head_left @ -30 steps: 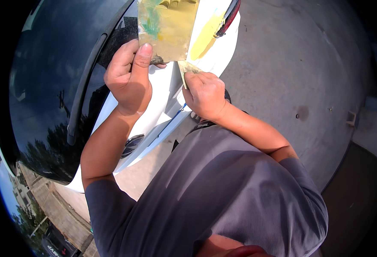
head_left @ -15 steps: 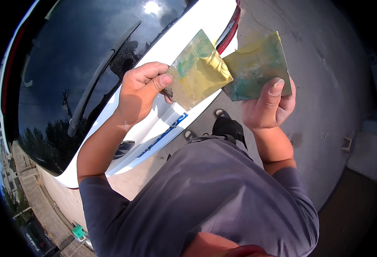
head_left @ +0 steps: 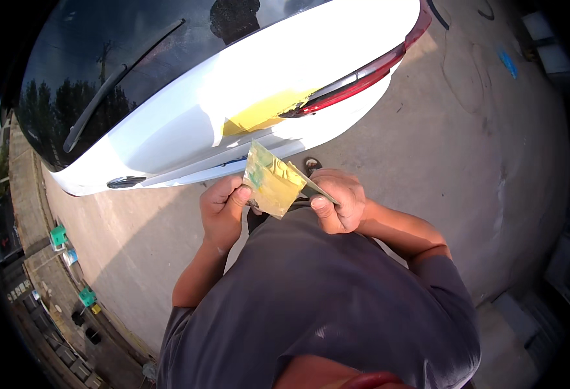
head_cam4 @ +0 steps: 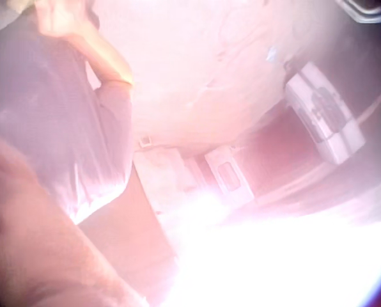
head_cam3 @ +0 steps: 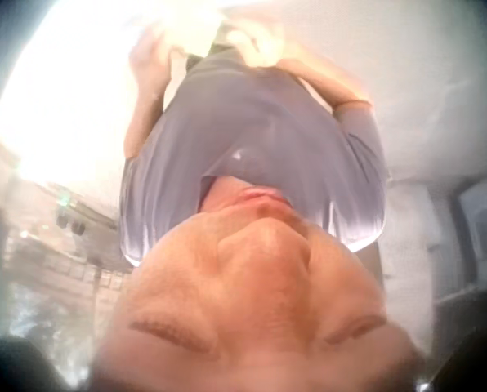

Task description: The person mixes yellow body filler on a card, then applies it to the rear bumper of a white car using a spreader. They smooth the filler over the damaged area and briefly handle a torque wrench.

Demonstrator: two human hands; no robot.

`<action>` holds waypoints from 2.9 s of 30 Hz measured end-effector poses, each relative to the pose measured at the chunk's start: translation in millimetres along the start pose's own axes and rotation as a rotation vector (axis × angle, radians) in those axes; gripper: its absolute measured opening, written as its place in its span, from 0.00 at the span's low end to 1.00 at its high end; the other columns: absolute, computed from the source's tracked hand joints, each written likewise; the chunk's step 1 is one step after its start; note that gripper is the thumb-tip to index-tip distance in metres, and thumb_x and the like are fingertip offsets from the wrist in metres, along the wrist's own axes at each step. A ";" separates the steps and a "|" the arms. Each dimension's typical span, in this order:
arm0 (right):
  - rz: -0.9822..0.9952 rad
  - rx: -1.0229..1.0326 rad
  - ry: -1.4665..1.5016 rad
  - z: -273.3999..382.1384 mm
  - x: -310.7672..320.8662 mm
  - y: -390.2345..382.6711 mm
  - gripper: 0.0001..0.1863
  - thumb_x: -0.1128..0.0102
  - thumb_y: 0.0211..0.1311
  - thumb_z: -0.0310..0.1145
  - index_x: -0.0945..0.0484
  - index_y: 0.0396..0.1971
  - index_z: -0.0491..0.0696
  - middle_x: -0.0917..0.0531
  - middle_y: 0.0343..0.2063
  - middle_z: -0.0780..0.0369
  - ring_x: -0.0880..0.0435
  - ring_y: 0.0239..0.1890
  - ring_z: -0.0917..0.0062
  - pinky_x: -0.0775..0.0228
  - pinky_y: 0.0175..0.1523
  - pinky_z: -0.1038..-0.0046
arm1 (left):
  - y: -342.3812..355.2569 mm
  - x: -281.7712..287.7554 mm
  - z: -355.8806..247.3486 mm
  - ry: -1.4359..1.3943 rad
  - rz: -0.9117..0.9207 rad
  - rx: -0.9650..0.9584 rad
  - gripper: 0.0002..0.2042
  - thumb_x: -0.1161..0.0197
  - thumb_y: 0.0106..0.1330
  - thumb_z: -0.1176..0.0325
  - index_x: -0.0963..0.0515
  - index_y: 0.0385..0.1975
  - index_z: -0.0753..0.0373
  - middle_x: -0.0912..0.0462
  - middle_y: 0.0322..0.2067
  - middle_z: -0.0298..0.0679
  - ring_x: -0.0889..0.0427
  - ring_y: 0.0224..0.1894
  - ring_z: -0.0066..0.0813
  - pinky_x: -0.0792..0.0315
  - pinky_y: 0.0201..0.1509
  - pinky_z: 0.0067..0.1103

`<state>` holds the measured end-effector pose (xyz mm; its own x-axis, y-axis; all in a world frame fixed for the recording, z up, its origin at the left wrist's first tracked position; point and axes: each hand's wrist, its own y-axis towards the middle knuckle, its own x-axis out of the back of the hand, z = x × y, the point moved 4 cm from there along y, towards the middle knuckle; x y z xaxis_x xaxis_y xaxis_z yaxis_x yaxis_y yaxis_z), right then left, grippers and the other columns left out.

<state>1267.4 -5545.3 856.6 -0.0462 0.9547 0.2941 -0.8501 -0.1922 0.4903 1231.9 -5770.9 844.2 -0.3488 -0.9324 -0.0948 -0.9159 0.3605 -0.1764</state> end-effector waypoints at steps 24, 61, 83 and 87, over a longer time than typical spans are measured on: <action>0.275 -0.731 0.443 -4.5 83.2 -66.8 0.18 0.37 0.69 0.39 0.21 0.50 0.41 0.15 0.39 0.64 0.19 0.40 0.81 0.27 0.48 0.77 | -191.1 -164.4 78.3 -0.509 -0.777 -0.208 0.12 0.37 0.71 0.67 0.19 0.44 0.70 0.16 0.34 0.37 0.23 0.30 0.19 0.32 0.33 0.17; 0.853 -0.236 -0.141 -55.2 34.1 -31.0 0.13 0.41 0.66 0.33 0.19 0.44 0.42 0.18 0.33 0.48 0.20 0.33 0.51 0.29 0.40 0.61 | -17.1 114.3 222.8 -1.131 -0.995 -0.141 0.42 0.62 0.76 0.39 0.54 0.71 0.77 0.45 0.70 0.61 0.44 0.73 0.51 0.50 0.77 0.41; 0.032 -0.561 -0.446 81.7 -32.6 -199.7 0.14 0.41 0.71 0.37 0.21 0.35 0.40 0.23 0.22 0.54 0.29 0.20 0.67 0.35 0.28 0.68 | 30.5 245.0 223.5 -1.568 -0.827 -0.047 0.44 0.70 0.71 0.31 0.44 0.71 0.68 0.44 0.73 0.48 0.44 0.75 0.47 0.46 0.75 0.46; -0.176 -0.618 -0.462 71.0 -15.2 -244.3 0.17 0.41 0.72 0.40 0.23 0.31 0.39 0.26 0.19 0.56 0.32 0.19 0.69 0.36 0.27 0.69 | 17.9 246.4 227.1 -1.500 -0.873 0.006 0.43 0.66 0.72 0.33 0.43 0.71 0.68 0.42 0.72 0.49 0.42 0.74 0.46 0.44 0.74 0.46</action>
<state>1513.0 -5529.0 790.6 0.2232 0.7423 0.6318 -0.9684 0.2429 0.0568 1174.7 -5988.4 595.2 0.6840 -0.0058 -0.7295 -0.7166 -0.1924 -0.6704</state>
